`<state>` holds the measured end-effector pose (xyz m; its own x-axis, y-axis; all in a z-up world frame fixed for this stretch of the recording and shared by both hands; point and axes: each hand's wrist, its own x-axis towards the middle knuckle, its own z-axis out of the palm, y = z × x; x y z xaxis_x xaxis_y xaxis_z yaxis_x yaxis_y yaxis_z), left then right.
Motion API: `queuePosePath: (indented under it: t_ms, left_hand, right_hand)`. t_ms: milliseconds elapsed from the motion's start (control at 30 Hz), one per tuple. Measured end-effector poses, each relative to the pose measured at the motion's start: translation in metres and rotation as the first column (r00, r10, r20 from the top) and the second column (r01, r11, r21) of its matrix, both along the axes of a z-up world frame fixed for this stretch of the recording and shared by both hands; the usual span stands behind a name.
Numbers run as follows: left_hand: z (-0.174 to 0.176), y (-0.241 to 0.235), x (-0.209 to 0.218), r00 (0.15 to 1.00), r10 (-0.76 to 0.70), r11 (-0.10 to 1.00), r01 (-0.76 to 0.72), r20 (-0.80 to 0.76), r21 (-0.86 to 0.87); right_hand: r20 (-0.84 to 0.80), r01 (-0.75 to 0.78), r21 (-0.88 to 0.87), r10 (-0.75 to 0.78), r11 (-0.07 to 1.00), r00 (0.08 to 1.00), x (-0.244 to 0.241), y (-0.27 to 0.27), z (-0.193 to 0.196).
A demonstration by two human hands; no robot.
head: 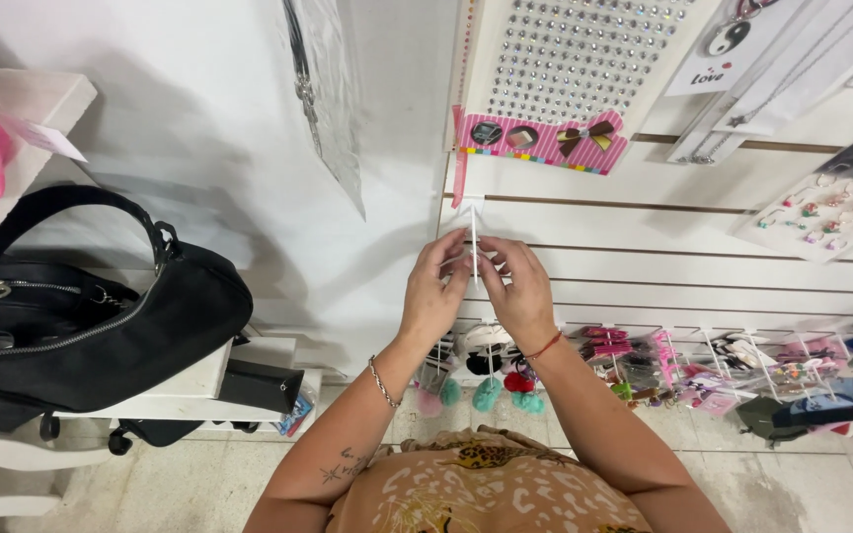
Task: Organizing and hanging hair accessories on a display wall
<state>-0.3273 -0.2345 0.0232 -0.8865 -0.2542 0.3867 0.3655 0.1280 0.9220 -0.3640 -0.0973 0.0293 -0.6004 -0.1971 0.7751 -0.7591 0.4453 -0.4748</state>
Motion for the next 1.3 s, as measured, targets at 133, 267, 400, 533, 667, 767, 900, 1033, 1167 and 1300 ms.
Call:
queuePosePath:
  t_ms: [133, 267, 400, 533, 667, 767, 900, 1033, 1167, 1300]
  left_hand:
    - [-0.004, 0.005, 0.011, 0.998, -0.028, 1.0, 0.028, 0.054, -0.006]
    - [-0.005, 0.015, 0.023, 0.99, -0.098, 0.995, 0.1, 0.105, -0.015]
    - [-0.009, 0.034, 0.037, 0.974, -0.196, 0.98, 0.197, 0.112, 0.002]
    - [-0.013, 0.067, 0.044, 0.941, -0.31, 0.95, 0.313, 0.132, 0.003]
    - [-0.011, 0.107, 0.057, 0.897, -0.427, 0.902, 0.431, 0.114, -0.014]
    - [-0.021, 0.144, 0.066, 0.851, -0.516, 0.854, 0.52, 0.092, -0.015]
    - [-0.033, 0.211, 0.095, 0.766, -0.641, 0.767, 0.642, 0.055, 0.002]
    - [-0.024, 0.273, 0.155, 0.667, -0.743, 0.667, 0.745, 0.052, -0.03]
    - [-0.024, 0.343, 0.225, 0.508, -0.857, 0.509, 0.861, 0.084, -0.013]
    - [-0.016, 0.404, 0.305, 0.312, -0.945, 0.313, 0.95, 0.102, -0.006]
  right_hand:
    - [0.089, 0.008, -0.088, 0.0, 0.996, 0.996, 0.027, 0.004, 0.003]
    - [0.231, 0.043, -0.141, -0.009, 0.989, 0.973, 0.055, 0.015, 0.003]
    - [0.319, 0.147, -0.168, -0.088, 0.975, 0.944, 0.076, 0.036, -0.008]
    - [0.326, 0.282, -0.146, -0.223, 0.948, 0.918, 0.101, 0.067, -0.012]
    - [0.327, 0.396, -0.189, -0.322, 0.899, 0.888, 0.13, 0.103, -0.018]
    - [0.341, 0.473, -0.212, -0.389, 0.855, 0.856, 0.157, 0.135, -0.02]
    - [0.361, 0.606, -0.211, -0.515, 0.767, 0.778, 0.211, 0.184, -0.019]
    - [0.362, 0.734, -0.182, -0.649, 0.655, 0.669, 0.284, 0.241, -0.022]
    - [0.369, 0.846, -0.149, -0.765, 0.511, 0.527, 0.375, 0.296, -0.023]
    - [0.373, 0.931, -0.123, -0.854, 0.343, 0.364, 0.472, 0.34, -0.022]
